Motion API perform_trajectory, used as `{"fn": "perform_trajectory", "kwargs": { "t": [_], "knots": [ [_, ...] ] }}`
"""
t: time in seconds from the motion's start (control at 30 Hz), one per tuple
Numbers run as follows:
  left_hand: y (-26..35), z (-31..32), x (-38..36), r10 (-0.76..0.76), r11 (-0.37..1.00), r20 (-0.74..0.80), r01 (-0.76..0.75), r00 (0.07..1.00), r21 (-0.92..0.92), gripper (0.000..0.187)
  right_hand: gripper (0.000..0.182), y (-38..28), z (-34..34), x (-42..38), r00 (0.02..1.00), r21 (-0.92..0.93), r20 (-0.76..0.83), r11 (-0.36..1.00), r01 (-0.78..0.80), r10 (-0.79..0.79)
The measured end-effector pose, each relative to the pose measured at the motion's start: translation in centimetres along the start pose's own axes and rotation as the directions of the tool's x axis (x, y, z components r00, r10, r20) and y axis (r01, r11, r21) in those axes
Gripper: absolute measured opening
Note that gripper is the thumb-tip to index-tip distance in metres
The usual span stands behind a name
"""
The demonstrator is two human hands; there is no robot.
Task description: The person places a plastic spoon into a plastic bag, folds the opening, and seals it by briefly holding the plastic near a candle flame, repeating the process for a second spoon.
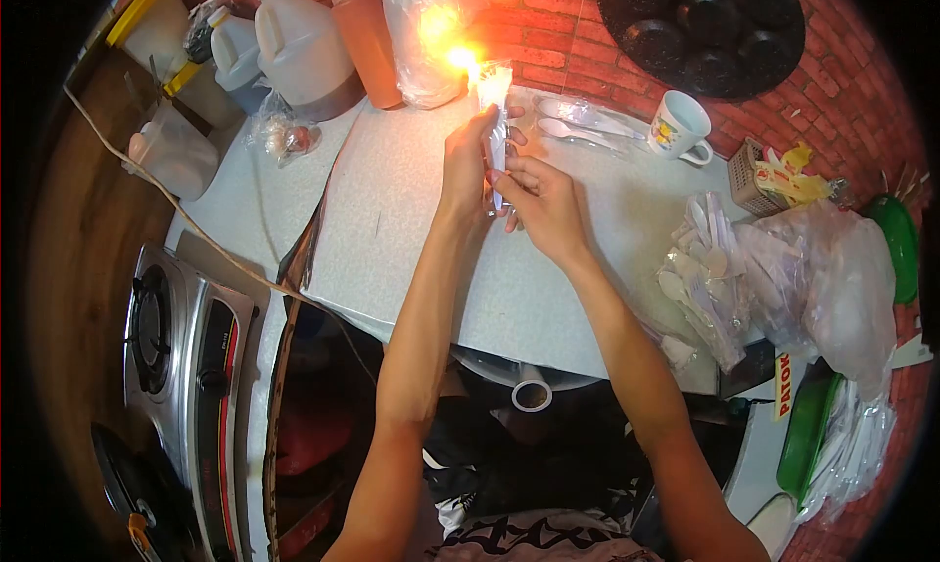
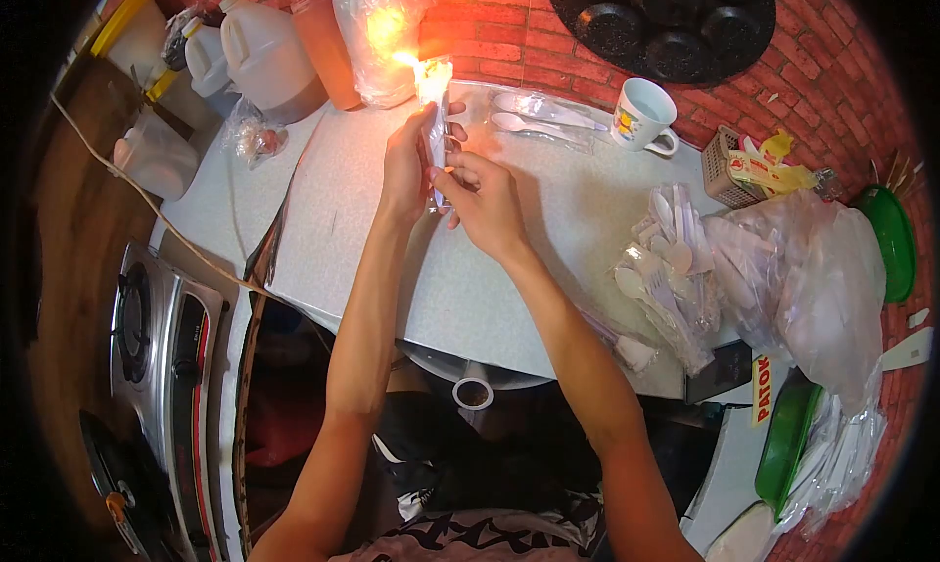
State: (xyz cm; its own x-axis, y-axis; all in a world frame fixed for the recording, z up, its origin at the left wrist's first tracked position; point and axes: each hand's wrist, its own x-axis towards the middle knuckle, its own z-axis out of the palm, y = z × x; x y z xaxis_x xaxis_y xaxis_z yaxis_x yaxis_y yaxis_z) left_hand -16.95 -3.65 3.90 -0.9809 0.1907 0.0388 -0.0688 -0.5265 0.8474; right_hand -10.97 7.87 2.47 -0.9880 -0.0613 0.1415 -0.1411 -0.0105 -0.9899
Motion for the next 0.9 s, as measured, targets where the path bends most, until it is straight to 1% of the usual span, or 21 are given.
{"fn": "perform_trajectory", "kwargs": {
  "t": [0.13,0.43,0.53,0.6,0.7,0.83,0.9],
  "knots": [
    [0.0,-0.2,0.0,0.004,1.0,0.012,-0.004,1.0,-0.004,0.044,0.029,0.3,0.1,0.1,1.0,0.029,-0.012,1.0,-0.008,0.008],
    [-0.2,-0.5,0.2,-0.001,0.999,-0.017,0.0,1.0,-0.049,0.041,0.026,0.9,0.3,0.3,1.0,-0.002,-0.014,1.0,0.007,-0.007],
    [-0.4,-0.9,0.4,0.017,1.0,-0.001,-0.017,1.0,-0.017,0.047,0.025,1.2,0.3,0.5,1.0,0.011,0.0,1.0,0.01,-0.01],
    [-0.5,-1.0,0.4,0.014,1.0,-0.016,-0.014,1.0,-0.025,0.047,0.025,1.2,0.4,0.5,1.0,0.035,0.008,0.999,-0.011,0.011],
    [-0.6,-1.0,0.6,0.016,0.999,-0.05,-0.017,0.999,-0.03,0.047,0.026,1.1,0.5,0.5,1.0,0.026,0.004,1.0,-0.008,0.008],
    [-0.4,-0.9,0.2,0.027,1.0,-0.06,-0.028,0.998,-0.006,0.047,0.028,1.3,0.6,0.4,1.0,0.031,-0.003,1.0,0.0,0.0],
    [-0.3,-0.7,0.1,0.041,0.999,-0.096,-0.043,0.994,-0.013,0.047,0.031,1.3,0.7,0.4,1.0,0.024,0.002,1.0,0.0,-0.001]
  ]
}}
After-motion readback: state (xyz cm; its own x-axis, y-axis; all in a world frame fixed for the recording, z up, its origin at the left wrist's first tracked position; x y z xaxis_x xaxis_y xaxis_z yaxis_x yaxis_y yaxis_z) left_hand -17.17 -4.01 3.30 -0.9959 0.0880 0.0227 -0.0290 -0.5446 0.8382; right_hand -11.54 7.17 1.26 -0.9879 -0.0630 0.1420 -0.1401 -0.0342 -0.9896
